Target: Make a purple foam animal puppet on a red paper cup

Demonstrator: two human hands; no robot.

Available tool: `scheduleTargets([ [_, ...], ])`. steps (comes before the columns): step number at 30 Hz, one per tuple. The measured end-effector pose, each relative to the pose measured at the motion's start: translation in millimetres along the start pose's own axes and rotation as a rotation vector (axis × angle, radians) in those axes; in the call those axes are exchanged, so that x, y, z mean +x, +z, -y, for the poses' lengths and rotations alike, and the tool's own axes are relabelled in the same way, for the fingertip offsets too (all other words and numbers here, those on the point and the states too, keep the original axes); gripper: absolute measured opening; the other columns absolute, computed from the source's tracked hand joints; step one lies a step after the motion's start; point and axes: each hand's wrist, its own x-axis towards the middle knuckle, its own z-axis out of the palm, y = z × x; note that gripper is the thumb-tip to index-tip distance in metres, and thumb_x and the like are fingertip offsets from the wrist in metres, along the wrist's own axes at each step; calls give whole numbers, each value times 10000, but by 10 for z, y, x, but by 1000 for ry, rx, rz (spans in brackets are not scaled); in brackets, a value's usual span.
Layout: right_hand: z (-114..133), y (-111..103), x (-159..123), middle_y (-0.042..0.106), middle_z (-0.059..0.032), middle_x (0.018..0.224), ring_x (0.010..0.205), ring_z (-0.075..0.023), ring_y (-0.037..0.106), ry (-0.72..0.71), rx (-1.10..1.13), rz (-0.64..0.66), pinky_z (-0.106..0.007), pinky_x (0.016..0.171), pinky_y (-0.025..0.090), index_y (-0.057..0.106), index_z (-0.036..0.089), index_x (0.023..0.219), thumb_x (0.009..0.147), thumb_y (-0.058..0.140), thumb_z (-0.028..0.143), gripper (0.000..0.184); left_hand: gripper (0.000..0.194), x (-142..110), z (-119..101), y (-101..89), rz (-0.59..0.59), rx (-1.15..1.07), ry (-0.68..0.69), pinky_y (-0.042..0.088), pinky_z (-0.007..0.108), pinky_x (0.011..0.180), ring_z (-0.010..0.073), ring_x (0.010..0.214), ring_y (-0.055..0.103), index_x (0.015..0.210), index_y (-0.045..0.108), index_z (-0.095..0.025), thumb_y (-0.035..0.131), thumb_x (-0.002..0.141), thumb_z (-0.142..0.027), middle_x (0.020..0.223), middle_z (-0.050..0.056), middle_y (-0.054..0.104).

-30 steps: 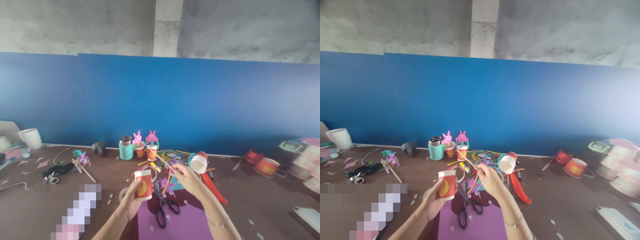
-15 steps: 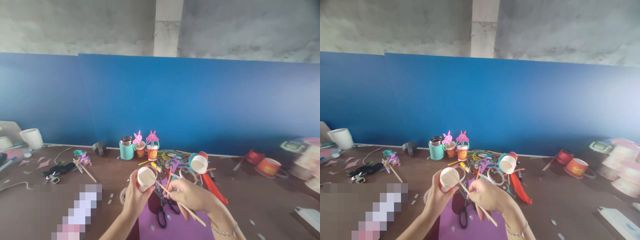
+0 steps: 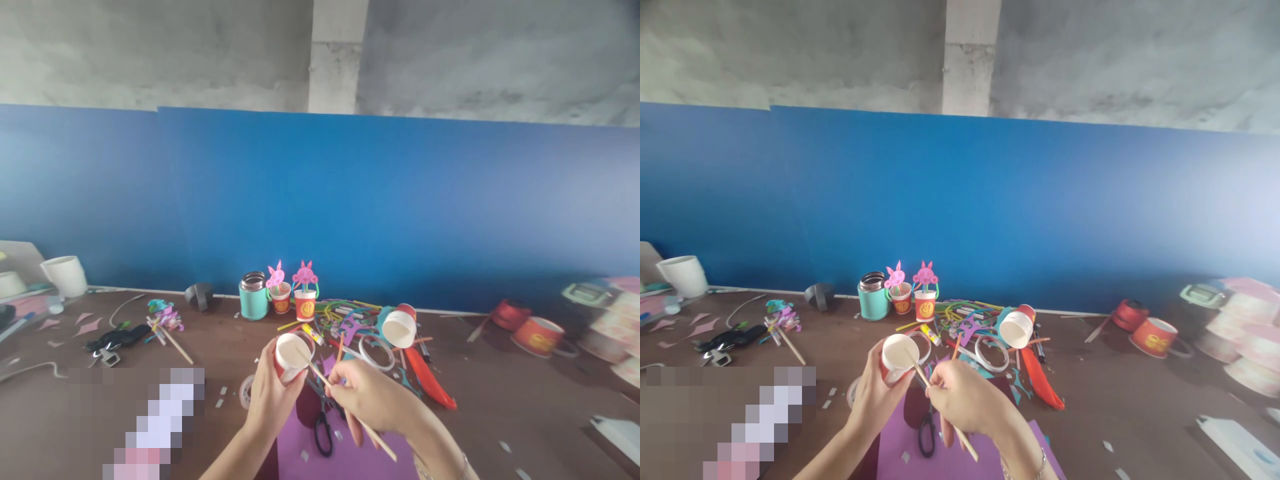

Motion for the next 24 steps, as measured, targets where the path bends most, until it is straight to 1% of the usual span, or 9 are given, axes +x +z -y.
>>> scheduleTargets([
  [2,4,22,8,524,83,373,208,-61,318,6,5,-6,-150,290,287,500,188,859,822,411,252,117,564,-1,0,-6,-6,8,14,499,383,819,250,997,604,1197,370,-193,643,716,-299,1129,123,572],
  [6,-19,75,35,535,78,383,221,-64,364,-9,13,-12,-142,289,308,490,191,813,815,409,239,93,545,1,26,3,-44,32,65,502,388,811,249,969,614,1184,389,-187,645,715,-296,1097,117,587],
  [10,-32,135,53,543,73,388,214,-66,366,-28,20,-39,-144,275,322,467,196,788,820,389,232,92,530,-5,43,26,-83,46,99,511,387,788,252,947,623,1185,406,-180,631,722,-307,1075,118,600],
  [15,-38,200,63,526,69,374,197,-67,357,-11,-14,-81,-143,259,329,457,195,795,832,368,251,112,508,-21,-8,27,-103,78,104,516,380,764,251,929,626,1174,433,-180,628,718,-291,1053,111,607],
  [24,-22,242,92,491,71,353,226,-81,393,-25,-30,-95,-145,270,336,472,186,794,799,398,232,88,402,-34,-69,12,-115,115,219,506,367,765,240,925,608,1134,466,-171,578,753,-234,1016,107,604],
])
